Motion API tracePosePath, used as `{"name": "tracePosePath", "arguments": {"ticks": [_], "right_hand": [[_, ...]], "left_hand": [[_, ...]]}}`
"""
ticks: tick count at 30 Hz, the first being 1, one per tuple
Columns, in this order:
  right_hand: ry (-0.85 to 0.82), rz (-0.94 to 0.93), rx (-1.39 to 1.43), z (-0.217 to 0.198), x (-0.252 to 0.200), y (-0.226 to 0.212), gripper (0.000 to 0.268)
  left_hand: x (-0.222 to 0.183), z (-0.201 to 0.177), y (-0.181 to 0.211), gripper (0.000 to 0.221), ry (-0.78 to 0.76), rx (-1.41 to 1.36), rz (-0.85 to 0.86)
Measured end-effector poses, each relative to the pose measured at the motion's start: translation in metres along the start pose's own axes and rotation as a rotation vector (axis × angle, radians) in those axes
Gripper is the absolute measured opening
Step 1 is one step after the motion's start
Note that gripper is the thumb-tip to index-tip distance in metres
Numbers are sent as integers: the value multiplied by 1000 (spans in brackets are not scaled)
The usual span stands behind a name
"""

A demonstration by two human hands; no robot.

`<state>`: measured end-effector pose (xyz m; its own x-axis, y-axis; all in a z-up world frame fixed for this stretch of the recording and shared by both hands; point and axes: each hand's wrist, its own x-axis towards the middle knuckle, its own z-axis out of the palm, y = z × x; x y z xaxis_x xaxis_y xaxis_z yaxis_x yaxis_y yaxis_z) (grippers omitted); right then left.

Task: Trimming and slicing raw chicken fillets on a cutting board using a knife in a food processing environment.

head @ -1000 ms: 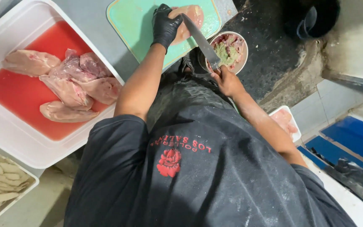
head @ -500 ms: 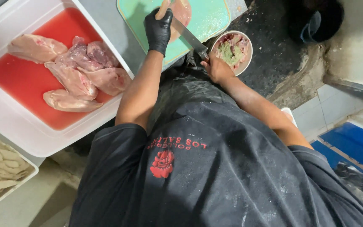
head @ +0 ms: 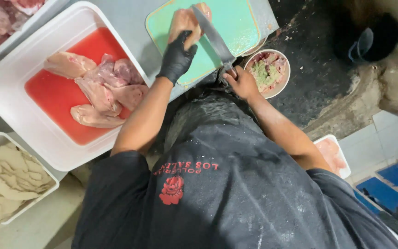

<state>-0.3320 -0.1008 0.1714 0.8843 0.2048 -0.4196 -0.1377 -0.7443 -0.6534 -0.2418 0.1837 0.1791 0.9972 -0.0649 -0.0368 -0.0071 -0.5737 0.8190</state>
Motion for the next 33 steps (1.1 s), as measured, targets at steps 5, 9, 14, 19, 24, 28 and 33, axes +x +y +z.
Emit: {"name": "tracePosePath", "arguments": {"ticks": [5,9,14,19,24,28,33], "right_hand": [[149,275,134,-6,-44,33,40],[328,126,234,-17,-52,45,31],[264,390,444,-4,-38,82,36],[115,400,667,10,-27,99,44],[-29,381,1012,-20,-27,68,44],[-118,405,1022,-31,-22,65,44],[-177,428,1049,-31,-10,69,45]], "left_hand": [[16,110,-53,45,-187,134,91],[55,136,2,65,-181,-4,127],[37,148,18,90,-139,428,163],[-23,161,-25,57,-289,270,26],[30,148,-2,40,-25,242,310],[62,182,-29,58,-153,543,309],[65,191,-43,56,-159,657,315]]}}
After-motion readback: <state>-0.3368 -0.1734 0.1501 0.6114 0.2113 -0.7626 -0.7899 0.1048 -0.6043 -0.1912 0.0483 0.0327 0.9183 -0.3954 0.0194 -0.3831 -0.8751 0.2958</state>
